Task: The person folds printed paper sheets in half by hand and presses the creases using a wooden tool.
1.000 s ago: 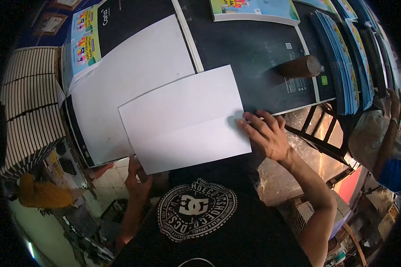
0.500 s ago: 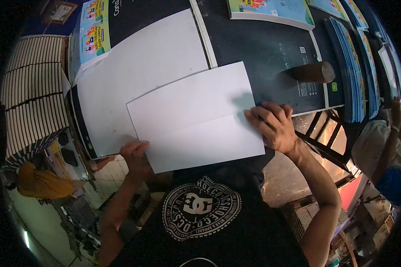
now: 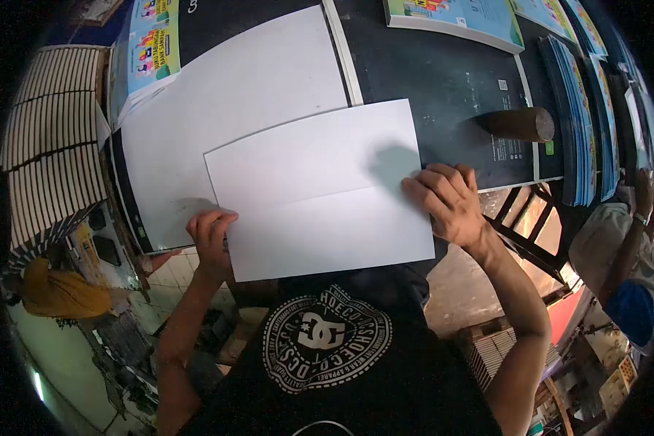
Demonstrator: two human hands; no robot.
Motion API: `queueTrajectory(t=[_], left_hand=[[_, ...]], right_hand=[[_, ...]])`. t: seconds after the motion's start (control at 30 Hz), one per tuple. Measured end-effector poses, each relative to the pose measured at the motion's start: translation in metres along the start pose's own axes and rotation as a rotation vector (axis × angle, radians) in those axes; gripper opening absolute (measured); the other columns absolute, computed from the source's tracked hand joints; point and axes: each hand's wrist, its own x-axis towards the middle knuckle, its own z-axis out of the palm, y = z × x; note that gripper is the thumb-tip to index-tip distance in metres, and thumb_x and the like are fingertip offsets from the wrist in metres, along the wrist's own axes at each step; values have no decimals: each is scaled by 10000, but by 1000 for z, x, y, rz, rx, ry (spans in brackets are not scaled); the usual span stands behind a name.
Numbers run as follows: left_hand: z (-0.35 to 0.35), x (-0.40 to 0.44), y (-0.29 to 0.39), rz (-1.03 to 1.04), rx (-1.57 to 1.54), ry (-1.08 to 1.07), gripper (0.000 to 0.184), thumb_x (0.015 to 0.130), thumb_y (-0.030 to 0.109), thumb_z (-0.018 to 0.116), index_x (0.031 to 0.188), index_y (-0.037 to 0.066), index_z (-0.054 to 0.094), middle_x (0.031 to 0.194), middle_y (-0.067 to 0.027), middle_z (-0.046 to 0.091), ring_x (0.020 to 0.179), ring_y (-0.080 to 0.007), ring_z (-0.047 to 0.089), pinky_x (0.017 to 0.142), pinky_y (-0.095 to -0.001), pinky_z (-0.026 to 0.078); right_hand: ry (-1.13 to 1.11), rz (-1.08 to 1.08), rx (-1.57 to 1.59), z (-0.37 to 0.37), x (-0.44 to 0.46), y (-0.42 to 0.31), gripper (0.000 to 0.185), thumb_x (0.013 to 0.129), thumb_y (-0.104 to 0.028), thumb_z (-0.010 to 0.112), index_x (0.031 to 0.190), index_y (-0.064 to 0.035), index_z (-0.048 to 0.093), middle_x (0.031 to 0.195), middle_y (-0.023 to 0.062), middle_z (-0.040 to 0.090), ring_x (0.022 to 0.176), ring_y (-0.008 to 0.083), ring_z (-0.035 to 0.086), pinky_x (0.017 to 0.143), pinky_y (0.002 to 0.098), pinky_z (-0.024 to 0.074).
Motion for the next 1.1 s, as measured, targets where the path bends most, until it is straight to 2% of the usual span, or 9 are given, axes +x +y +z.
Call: queueTrajectory(t=[0.37, 0.5, 0.77, 1.1], left_hand=[[4, 6, -6, 14, -18, 39, 251, 856, 263, 690, 1031, 82, 681, 1066, -80, 601, 990, -267, 576, 925, -437, 366], [4, 7, -6, 10, -23, 47, 252, 840, 258, 692, 1030, 93, 689, 1057, -49, 595, 992, -226, 576, 936, -423, 345], [8, 7, -6, -21, -87, 96, 240, 810, 241, 715, 996, 89, 695, 1038, -49, 617, 992, -228, 586, 935, -424, 362], [13, 8, -6, -11, -95, 154, 242, 783, 224, 719, 976, 83, 681, 1016, -51, 625, 944, -228, 603, 934, -418, 362]], right_hand=[[4, 49, 27, 6, 3, 0, 450, 780, -191, 721, 1217, -100, 659, 1074, 47, 588, 1019, 220, 578, 895, 382, 389], [22, 63, 76, 3, 5, -1, 446, 767, -199, 720, 1197, -90, 671, 1070, 58, 591, 1015, 236, 580, 886, 390, 400], [71, 53, 149, 8, 9, -2, 488, 728, -235, 750, 1186, -77, 689, 1073, 76, 604, 1016, 261, 581, 828, 401, 444], [-40, 73, 169, -1, 22, -5, 489, 706, -291, 748, 1161, -112, 749, 1087, 21, 628, 1065, 217, 572, 906, 374, 397]])
